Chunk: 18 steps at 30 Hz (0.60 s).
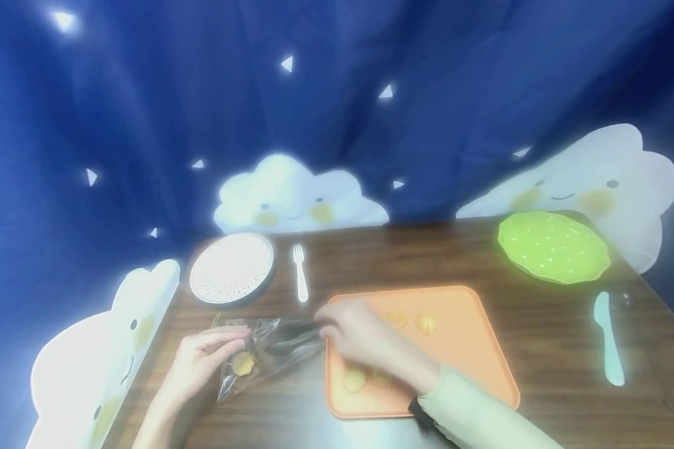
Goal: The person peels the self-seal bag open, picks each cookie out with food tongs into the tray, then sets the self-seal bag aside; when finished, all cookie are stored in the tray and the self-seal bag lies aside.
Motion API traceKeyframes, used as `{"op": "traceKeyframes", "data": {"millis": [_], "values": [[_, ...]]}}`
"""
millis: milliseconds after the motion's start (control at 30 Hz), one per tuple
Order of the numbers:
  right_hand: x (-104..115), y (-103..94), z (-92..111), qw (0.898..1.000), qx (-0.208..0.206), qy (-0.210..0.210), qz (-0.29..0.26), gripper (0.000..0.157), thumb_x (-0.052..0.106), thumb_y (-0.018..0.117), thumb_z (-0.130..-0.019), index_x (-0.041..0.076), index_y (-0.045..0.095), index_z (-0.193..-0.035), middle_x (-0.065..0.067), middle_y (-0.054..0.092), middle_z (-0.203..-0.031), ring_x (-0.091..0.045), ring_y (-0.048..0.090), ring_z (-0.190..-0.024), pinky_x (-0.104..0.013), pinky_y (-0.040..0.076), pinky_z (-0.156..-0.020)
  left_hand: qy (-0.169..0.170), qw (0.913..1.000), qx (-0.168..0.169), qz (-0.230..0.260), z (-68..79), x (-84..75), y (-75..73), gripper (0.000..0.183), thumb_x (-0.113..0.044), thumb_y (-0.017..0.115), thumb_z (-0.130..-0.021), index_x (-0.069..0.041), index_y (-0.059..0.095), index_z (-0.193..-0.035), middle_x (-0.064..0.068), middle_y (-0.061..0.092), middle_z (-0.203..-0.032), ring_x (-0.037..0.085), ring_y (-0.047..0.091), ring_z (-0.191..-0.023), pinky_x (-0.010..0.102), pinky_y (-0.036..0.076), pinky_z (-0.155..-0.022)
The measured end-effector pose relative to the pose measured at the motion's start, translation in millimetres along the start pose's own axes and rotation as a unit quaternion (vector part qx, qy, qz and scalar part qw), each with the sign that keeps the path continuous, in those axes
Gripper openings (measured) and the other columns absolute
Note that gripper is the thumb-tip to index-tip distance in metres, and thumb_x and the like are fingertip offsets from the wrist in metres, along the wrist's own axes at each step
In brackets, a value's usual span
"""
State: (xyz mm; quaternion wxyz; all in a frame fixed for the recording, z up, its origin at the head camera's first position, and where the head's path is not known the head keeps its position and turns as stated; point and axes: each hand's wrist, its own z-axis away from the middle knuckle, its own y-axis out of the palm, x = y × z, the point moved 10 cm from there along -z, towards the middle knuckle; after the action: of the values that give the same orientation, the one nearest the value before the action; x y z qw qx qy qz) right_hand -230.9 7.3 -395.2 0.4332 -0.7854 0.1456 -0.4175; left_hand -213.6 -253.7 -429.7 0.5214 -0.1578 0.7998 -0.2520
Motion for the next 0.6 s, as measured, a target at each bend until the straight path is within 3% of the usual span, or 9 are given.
{"op": "traceKeyframes", "data": {"millis": [133, 333, 600], "values": [[8.9, 19.4, -8.8, 1.0, 0.028, -0.012, -0.007, 0.018, 0.017, 0.067, -0.097, 0.016, 0.073, -0.114, 0.001, 0.079, -0.105, -0.01, 0.07, -0.089, -0.027, 0.059, -0.08, 0.002, 1.0, -0.002, 0.001, -0.4, -0.3, 1.5, 0.016, -0.02, 0.076, -0.09, -0.02, 0.08, -0.106, 0.002, 0.078, -0.116, 0.007, 0.073, -0.112, 0.01, 0.054, -0.1], [24.7, 39.8, -17.7, 0.998, 0.058, -0.022, -0.003, 0.018, 0.021, 0.068, -0.097, 0.013, 0.072, -0.112, 0.001, 0.078, -0.107, -0.012, 0.073, -0.1, -0.033, 0.062, -0.089, 0.005, 1.0, -0.003, -0.001, -0.1, 1.5, 1.8, 0.015, -0.019, 0.076, -0.09, -0.019, 0.08, -0.105, 0.001, 0.079, -0.115, 0.006, 0.073, -0.11, 0.009, 0.054, -0.098], [42.8, 52.4, -20.2, 0.996, 0.078, -0.044, 0.018, 0.019, 0.022, 0.066, -0.099, 0.013, 0.071, -0.115, 0.001, 0.077, -0.112, -0.012, 0.073, -0.105, -0.031, 0.062, -0.094, 0.01, 0.9999, 0.001, -0.01, -1.1, 0.2, 1.7, 0.015, -0.019, 0.076, -0.091, -0.021, 0.08, -0.105, 0.001, 0.079, -0.115, 0.004, 0.073, -0.11, 0.009, 0.054, -0.099]]}}
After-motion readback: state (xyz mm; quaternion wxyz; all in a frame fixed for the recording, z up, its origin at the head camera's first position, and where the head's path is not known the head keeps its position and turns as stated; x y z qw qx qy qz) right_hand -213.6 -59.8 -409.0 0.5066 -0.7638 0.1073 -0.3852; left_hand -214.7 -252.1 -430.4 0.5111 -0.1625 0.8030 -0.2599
